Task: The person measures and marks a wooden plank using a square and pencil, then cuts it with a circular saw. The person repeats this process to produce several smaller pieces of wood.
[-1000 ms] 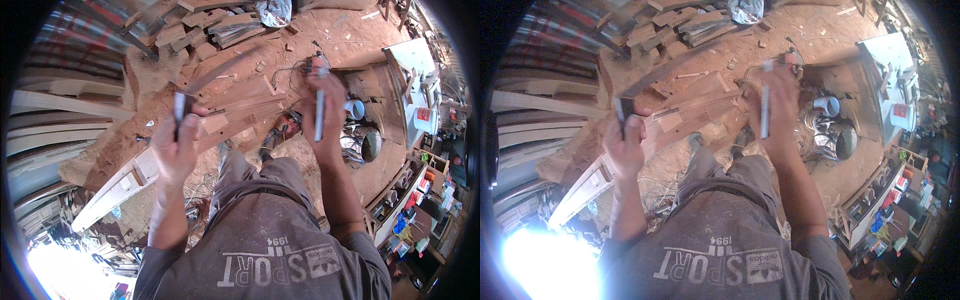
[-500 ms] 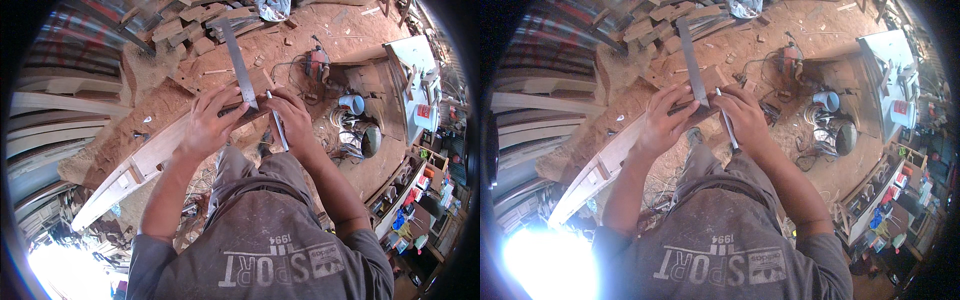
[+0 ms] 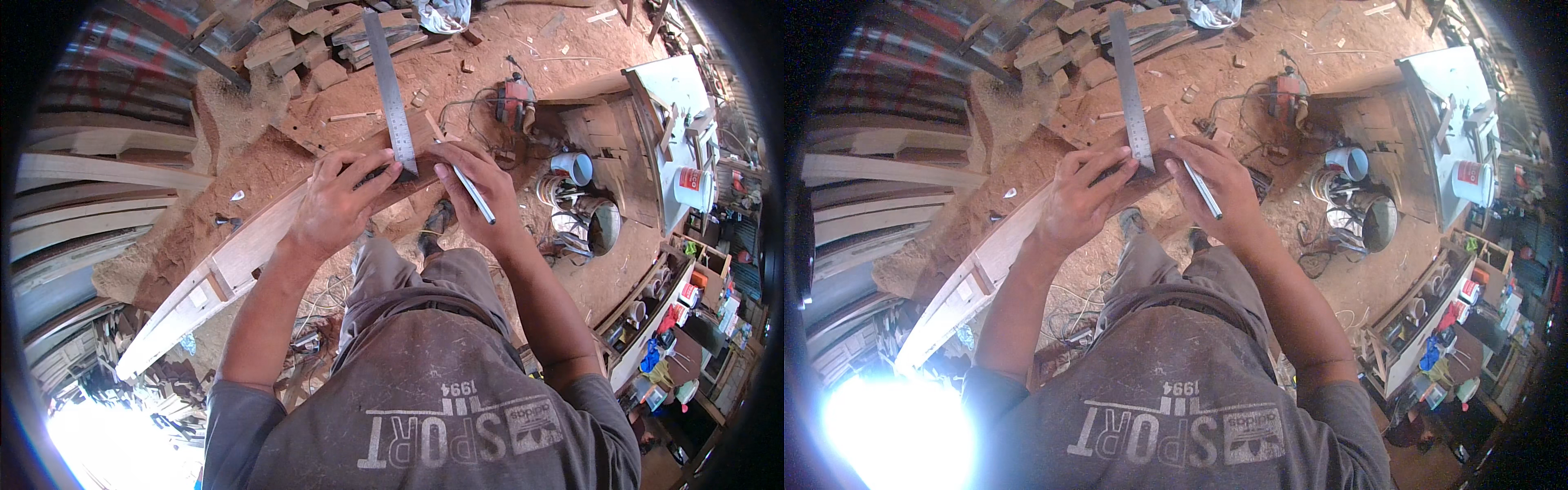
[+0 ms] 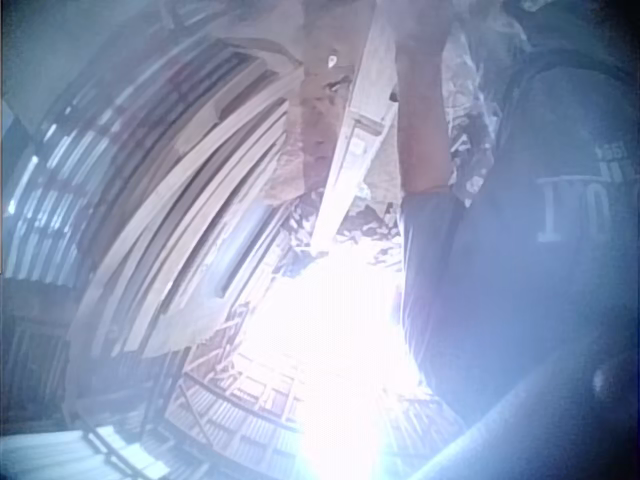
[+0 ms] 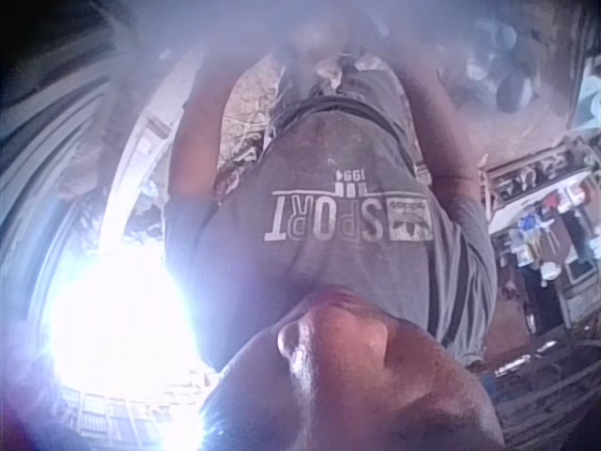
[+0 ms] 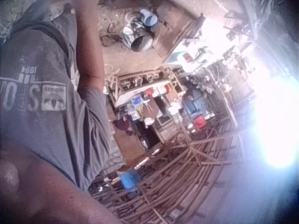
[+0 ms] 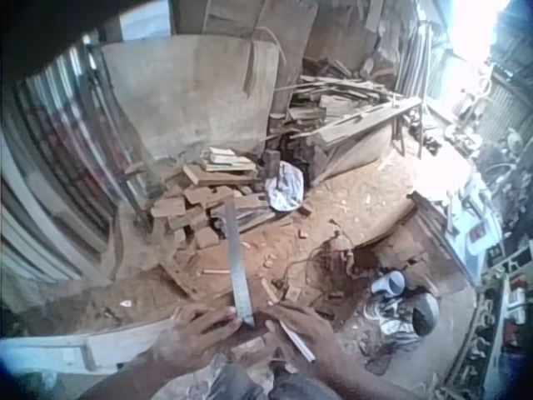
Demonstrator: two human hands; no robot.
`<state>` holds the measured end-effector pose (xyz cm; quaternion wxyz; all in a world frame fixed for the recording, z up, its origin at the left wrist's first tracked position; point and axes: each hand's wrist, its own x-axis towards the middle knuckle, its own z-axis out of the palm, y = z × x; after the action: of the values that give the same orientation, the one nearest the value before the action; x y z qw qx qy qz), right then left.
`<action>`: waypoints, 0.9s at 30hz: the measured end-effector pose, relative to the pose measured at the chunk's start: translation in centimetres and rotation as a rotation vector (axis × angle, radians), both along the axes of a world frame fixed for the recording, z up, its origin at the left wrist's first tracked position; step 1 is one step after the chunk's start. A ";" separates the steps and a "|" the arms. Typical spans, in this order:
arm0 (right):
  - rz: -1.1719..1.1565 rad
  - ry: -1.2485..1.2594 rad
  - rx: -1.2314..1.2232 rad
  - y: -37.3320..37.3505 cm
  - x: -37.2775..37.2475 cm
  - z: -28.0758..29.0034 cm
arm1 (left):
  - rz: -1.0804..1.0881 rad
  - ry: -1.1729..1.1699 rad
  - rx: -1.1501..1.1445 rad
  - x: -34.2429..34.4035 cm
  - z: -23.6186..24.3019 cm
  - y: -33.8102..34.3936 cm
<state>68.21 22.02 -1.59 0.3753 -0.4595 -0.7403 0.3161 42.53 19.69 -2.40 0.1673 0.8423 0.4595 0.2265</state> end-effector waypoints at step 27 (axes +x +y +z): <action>0.052 -0.142 0.063 1.0 -0.6 1.4 | -0.029 0.012 -0.005 -0.5 -0.2 -0.1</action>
<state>67.61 23.00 -0.15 0.3275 -0.4494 -0.7864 0.2690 41.98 19.60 -2.56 0.1698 0.8498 0.4490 0.2178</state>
